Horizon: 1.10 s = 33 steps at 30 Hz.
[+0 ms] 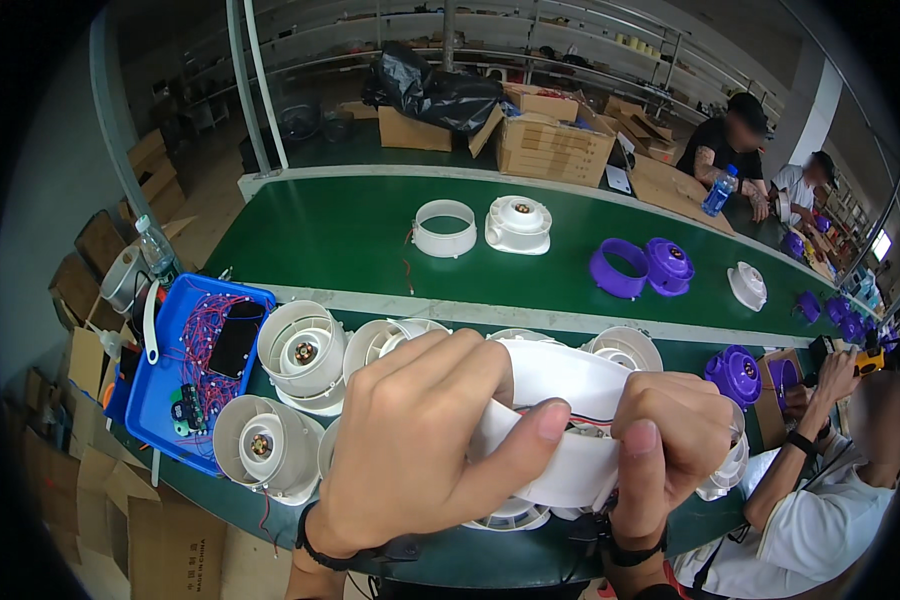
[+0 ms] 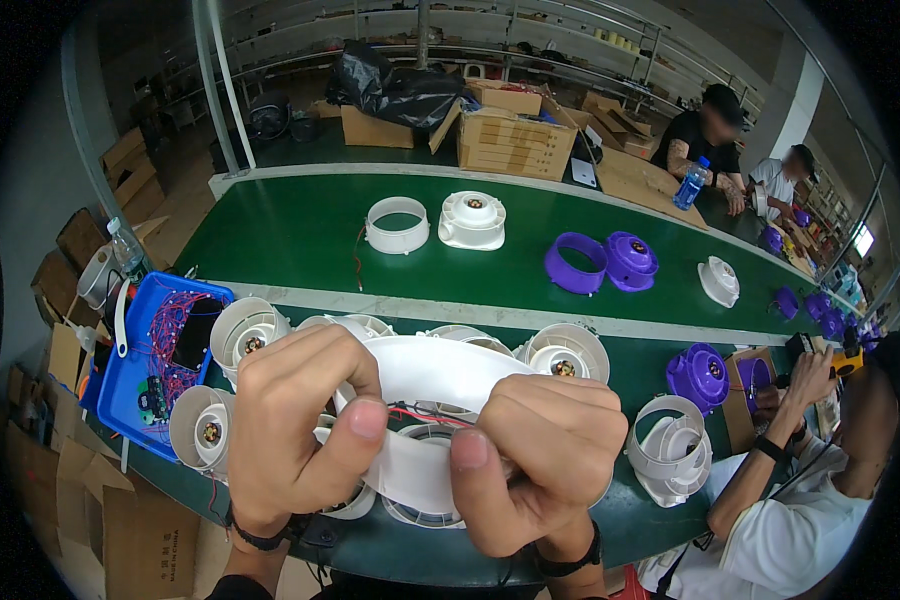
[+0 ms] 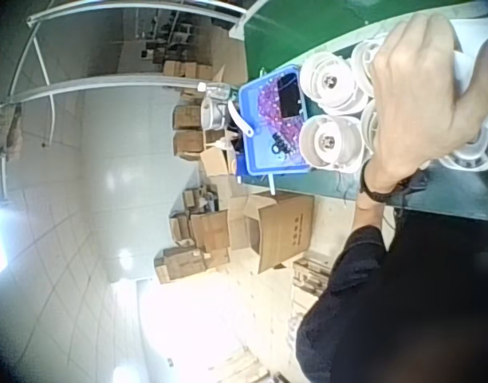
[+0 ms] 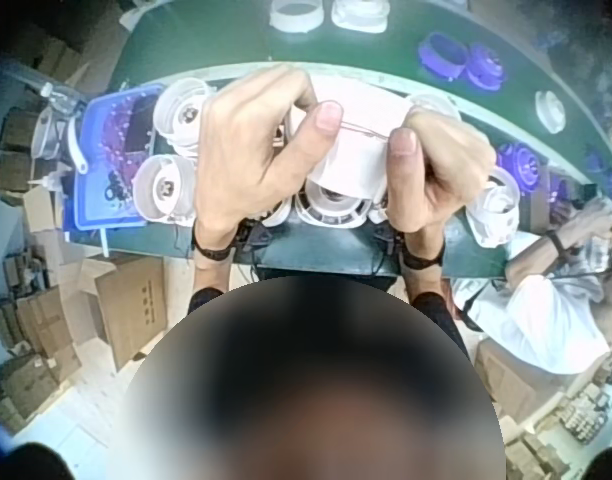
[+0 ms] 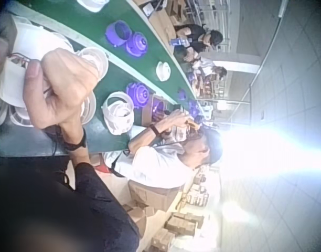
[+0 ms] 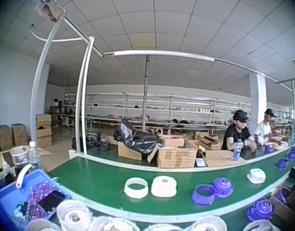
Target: The person assembles white plastic housing units on a green assembly table. They pick up the white plastic shells, insert internal components, and route red and black wires through the casing. The person handles the units one at a time, inspecting the fit and alignment before placing them back on the table.
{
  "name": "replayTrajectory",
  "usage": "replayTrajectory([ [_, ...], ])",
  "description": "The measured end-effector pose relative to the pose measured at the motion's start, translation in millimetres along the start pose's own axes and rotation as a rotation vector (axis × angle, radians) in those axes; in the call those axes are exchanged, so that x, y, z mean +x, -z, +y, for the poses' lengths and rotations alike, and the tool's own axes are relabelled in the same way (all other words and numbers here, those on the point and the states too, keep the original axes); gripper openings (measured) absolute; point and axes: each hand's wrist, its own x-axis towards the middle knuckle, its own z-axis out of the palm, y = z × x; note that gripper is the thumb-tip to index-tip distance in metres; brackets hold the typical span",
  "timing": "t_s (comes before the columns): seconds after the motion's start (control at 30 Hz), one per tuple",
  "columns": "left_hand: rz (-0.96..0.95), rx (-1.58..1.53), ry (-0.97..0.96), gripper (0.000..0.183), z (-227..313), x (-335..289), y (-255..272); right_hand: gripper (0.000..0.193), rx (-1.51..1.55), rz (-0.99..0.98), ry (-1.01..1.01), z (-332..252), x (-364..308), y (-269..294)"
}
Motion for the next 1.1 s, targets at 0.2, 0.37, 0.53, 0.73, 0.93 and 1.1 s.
replayTrajectory([
  [0.2, 0.008, 0.002, 0.007, 0.041, -0.8, -1.7, -1.6, 0.017, 0.006, -0.019, -0.018, -1.0, -0.9, 0.3],
  [0.37, 0.007, -0.001, 0.007, 0.039, -0.8, -2.3, -1.7, 0.015, 0.006, -0.023, -0.012, -0.2, -1.9, 0.0],
  [0.53, -0.004, 0.014, 0.014, 0.038, -2.3, -3.5, -1.4, 0.015, 0.008, -0.013, -0.025, -0.7, -2.9, -2.8],
  [0.73, -0.030, 0.056, -0.063, 0.046, -8.5, -2.6, 0.2, 0.017, -0.017, -0.009, 0.004, 1.3, -4.1, -2.5],
  [0.93, -0.105, -0.040, 0.170, 0.064, 9.3, -4.2, 9.9, 0.030, 0.336, 0.349, -0.246, -3.3, -12.8, -12.0],
  [1.1, 0.179, -0.687, 0.449, 0.052, 5.0, -8.8, 3.8, 0.098, 0.397, 0.455, -0.381, -9.5, 0.9, -20.5],
])
